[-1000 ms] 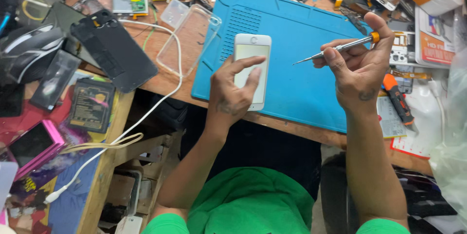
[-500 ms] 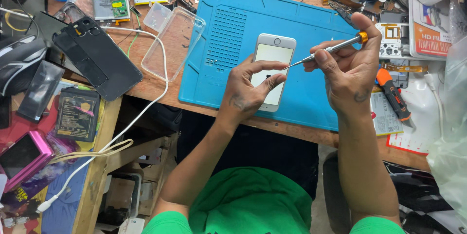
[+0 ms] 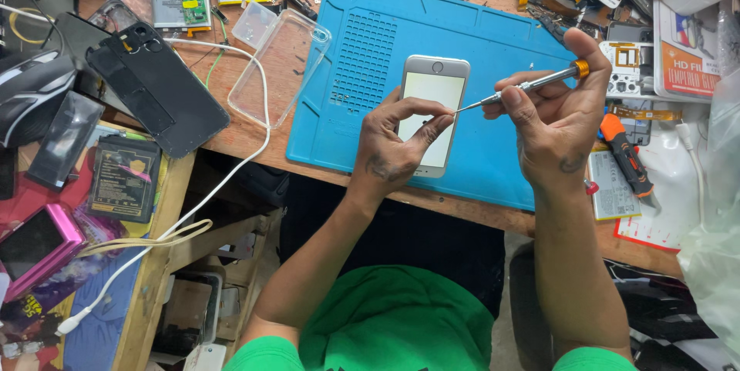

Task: The person reassembles a white smartphone by connecting internal components and securing the back cover. They then power on the device, navigate the interface, and use a screwdriver to adjust the bottom edge before placing the phone on the workbench.

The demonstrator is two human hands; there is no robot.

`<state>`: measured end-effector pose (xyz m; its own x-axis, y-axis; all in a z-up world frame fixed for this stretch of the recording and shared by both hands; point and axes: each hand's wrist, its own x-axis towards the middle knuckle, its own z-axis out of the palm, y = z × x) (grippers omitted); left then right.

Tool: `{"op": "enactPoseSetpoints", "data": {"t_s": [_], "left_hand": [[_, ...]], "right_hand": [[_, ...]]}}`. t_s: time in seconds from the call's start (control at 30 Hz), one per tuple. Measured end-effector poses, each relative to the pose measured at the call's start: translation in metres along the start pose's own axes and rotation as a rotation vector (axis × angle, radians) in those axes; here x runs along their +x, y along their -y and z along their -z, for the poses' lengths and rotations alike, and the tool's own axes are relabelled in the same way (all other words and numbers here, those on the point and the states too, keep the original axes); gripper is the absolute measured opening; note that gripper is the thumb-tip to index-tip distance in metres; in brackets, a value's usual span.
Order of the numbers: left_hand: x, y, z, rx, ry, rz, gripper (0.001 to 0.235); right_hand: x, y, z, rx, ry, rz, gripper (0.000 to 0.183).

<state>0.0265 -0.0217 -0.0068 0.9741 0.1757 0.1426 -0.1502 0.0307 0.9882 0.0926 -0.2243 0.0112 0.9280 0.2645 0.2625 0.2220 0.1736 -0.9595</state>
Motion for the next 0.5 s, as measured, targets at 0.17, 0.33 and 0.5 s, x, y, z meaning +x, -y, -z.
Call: {"op": "enactPoseSetpoints", "data": {"t_s": [0.17,0.33,0.5], "left_hand": [[-0.0014,0.0010,-0.0007,-0.040,-0.002,-0.015,0.014],[-0.0019,0.0010,0.0001,-0.030,-0.005,-0.026,0.014],[-0.0021,0.0008,0.0003,-0.022,-0.014,-0.029,0.014]], "right_hand": [[-0.0028,-0.0032,-0.0023,-0.024,0.012,0.033,0.067],[-0.0036,-0.0038,-0.0028,-0.024,0.003,0.035,0.067],[-0.0038,-0.0040,-0.0019,-0.021,-0.001,0.039,0.068]]}}
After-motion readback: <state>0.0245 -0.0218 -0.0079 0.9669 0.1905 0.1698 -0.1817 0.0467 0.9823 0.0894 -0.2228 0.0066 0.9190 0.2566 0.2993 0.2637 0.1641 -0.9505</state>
